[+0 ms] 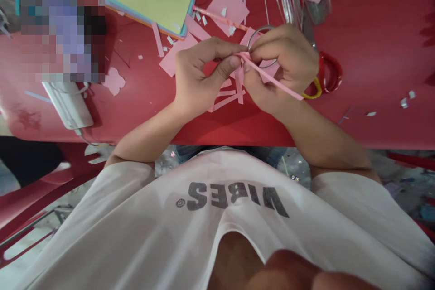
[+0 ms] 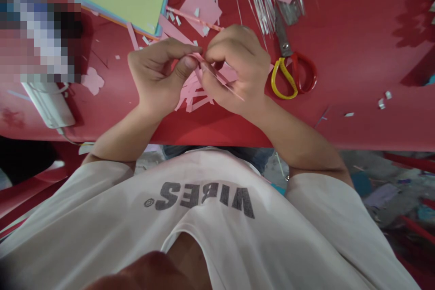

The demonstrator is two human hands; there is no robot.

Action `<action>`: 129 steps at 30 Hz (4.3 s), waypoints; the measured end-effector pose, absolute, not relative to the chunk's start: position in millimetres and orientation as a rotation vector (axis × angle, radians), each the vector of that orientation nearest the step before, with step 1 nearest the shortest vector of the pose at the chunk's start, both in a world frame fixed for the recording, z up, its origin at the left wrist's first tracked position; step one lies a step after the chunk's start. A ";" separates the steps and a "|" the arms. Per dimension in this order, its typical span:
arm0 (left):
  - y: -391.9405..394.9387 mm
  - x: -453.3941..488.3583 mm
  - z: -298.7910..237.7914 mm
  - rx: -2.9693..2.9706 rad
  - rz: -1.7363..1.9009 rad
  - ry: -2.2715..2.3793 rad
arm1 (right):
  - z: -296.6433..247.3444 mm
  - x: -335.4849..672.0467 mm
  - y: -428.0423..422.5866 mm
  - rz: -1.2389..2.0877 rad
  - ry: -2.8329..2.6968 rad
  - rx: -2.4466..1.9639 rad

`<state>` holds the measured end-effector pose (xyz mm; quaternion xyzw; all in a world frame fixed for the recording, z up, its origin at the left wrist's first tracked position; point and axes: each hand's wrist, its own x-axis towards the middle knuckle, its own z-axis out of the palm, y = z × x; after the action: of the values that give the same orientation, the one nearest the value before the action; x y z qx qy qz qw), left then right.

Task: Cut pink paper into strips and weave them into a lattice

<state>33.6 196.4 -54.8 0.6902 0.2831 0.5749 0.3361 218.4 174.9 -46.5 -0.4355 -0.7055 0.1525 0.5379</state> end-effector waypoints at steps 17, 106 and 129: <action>187.9 37.1 -37.4 1.781 1.375 0.892 | -49.9 212.3 179.5 0.406 -1.614 -0.976; 214.3 22.9 -55.7 1.780 1.396 0.704 | -33.8 213.8 178.5 0.768 -1.509 -1.144; 222.4 18.8 -65.7 1.604 1.423 0.812 | -46.8 215.5 183.3 0.828 -1.590 -1.064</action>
<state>18.8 222.4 -65.7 0.6376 0.3227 0.5654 0.4119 215.5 183.3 -46.8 -0.4406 -0.6587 0.3430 0.5042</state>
